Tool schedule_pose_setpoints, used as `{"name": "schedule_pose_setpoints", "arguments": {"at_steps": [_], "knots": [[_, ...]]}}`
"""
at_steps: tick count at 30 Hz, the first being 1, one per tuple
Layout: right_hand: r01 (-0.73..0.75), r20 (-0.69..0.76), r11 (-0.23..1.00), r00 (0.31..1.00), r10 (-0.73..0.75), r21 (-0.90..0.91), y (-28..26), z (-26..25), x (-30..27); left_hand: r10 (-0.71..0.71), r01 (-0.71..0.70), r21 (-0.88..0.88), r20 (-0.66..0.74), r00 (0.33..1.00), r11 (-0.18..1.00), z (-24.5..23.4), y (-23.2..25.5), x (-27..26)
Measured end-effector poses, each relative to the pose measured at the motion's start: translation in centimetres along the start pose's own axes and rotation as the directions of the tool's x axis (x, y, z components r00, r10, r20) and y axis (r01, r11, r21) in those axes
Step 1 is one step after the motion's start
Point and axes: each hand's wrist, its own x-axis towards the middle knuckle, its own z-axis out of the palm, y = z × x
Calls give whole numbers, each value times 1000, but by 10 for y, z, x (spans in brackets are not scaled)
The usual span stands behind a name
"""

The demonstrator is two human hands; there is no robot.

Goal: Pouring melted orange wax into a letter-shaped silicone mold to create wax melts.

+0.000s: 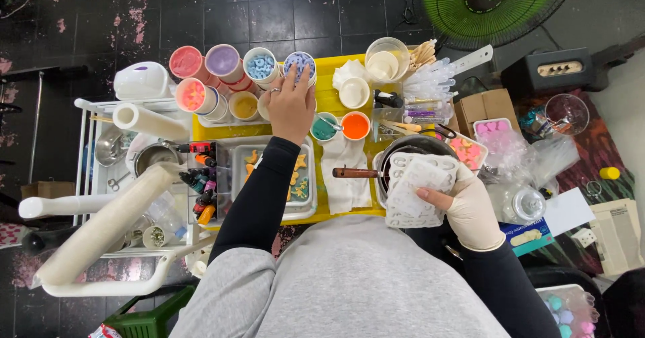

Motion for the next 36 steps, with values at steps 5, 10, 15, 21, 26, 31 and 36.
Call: {"name": "schedule_pose_setpoints", "arguments": {"at_steps": [5,10,15,21,26,31,36], "knots": [[-16,16,999,1000,15,30,-1,4,1,-26,19,-113,-66,997,993,-39,12,-2],[41,126,998,991,-47,51,-11,15,4,-124,105,-453,-12,992,885,-113,44,-19],[27,251,998,967,-40,55,-4,24,15,-186,472,-797,435,881,376,-165,77,-60],[124,365,992,923,-121,14,9,47,24,211,729,-640,699,683,-242,-149,75,-119],[400,354,901,878,-322,-171,16,56,21,123,761,-598,760,638,-253,-164,79,-118],[644,459,582,764,-455,-496,3,68,13,62,733,-610,755,653,-301,-172,81,-119],[690,416,623,721,-554,-368,16,72,13,17,741,-596,775,631,-309,-169,80,-130]]}}
